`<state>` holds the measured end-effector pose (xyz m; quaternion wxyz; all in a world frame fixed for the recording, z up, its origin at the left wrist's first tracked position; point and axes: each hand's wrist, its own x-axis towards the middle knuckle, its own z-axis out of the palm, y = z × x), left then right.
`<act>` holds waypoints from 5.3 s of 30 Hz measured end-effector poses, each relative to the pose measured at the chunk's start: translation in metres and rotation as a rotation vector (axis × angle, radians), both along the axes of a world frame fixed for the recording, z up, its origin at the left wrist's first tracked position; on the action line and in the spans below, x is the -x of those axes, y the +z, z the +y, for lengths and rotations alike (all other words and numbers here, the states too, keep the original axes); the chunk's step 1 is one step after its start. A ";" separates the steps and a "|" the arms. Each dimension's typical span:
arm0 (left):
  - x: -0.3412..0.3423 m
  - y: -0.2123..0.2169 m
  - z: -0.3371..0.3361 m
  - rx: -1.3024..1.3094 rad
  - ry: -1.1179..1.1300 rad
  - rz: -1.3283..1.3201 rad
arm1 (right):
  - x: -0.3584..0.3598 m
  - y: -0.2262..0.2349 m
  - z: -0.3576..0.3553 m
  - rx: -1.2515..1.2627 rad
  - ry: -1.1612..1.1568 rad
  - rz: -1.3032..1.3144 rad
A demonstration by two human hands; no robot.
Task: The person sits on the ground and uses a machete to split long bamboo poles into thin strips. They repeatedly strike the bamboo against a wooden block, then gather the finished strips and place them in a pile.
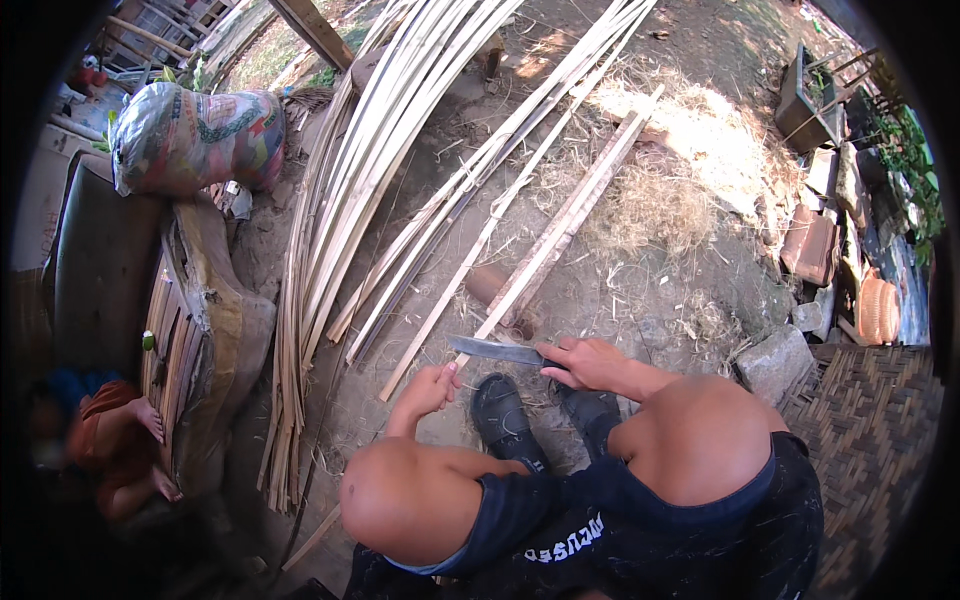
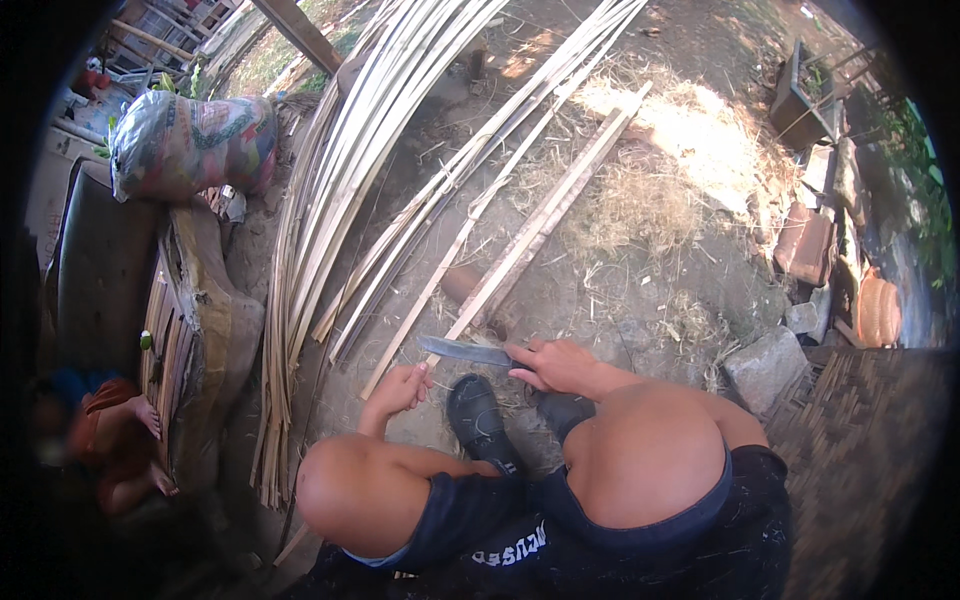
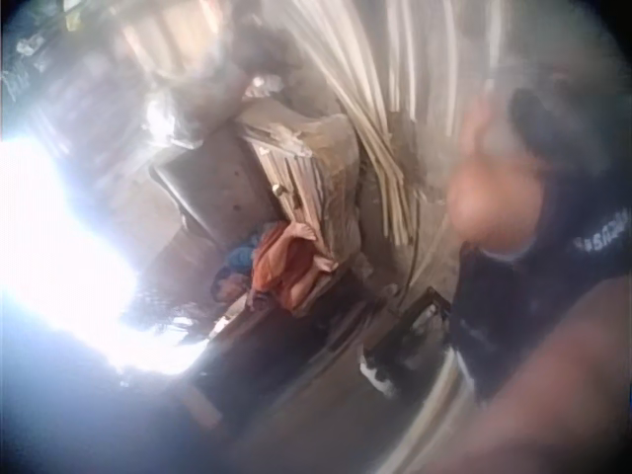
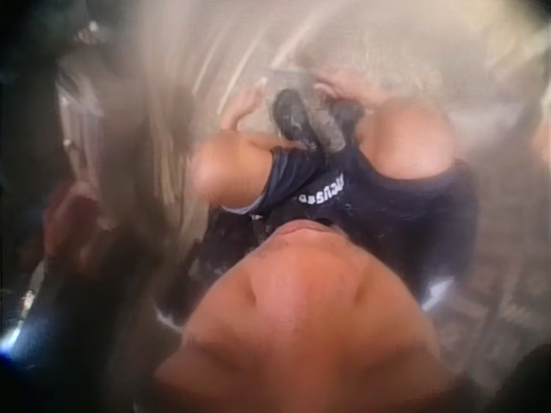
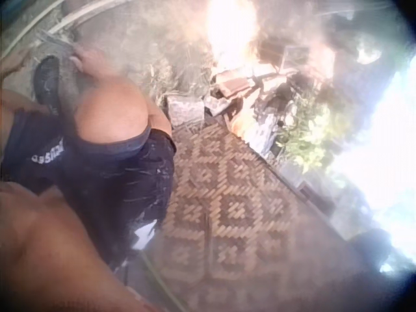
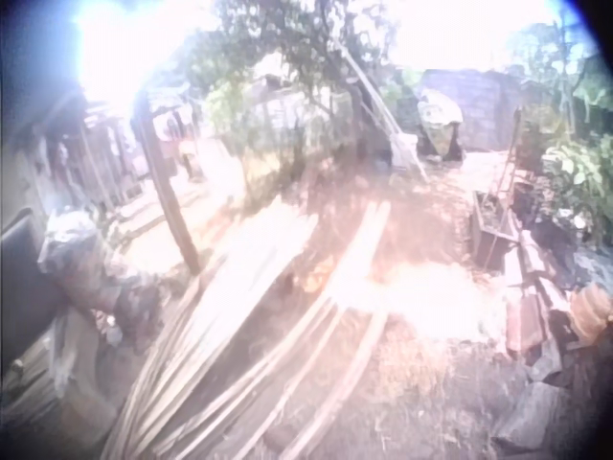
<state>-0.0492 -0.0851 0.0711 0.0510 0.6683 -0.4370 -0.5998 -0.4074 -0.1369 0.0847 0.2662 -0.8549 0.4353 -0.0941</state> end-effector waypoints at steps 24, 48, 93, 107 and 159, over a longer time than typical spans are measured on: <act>0.013 0.002 0.002 0.583 -0.332 -0.476 | 0.044 -0.055 -0.015 -0.048 -0.368 -0.047; -0.047 -0.037 0.023 0.243 -0.029 0.040 | 0.030 -0.034 -0.018 -0.049 -0.205 -0.023; 0.017 -0.030 -0.018 0.202 -0.032 0.127 | 0.017 -0.018 -0.015 -0.008 -0.216 -0.133; -0.059 -0.002 0.048 -0.209 0.160 0.260 | 0.066 -0.044 -0.058 -0.092 -0.531 -0.078; -0.015 -0.002 0.003 -0.062 0.070 0.092 | 0.025 -0.028 -0.038 -0.135 -0.335 -0.079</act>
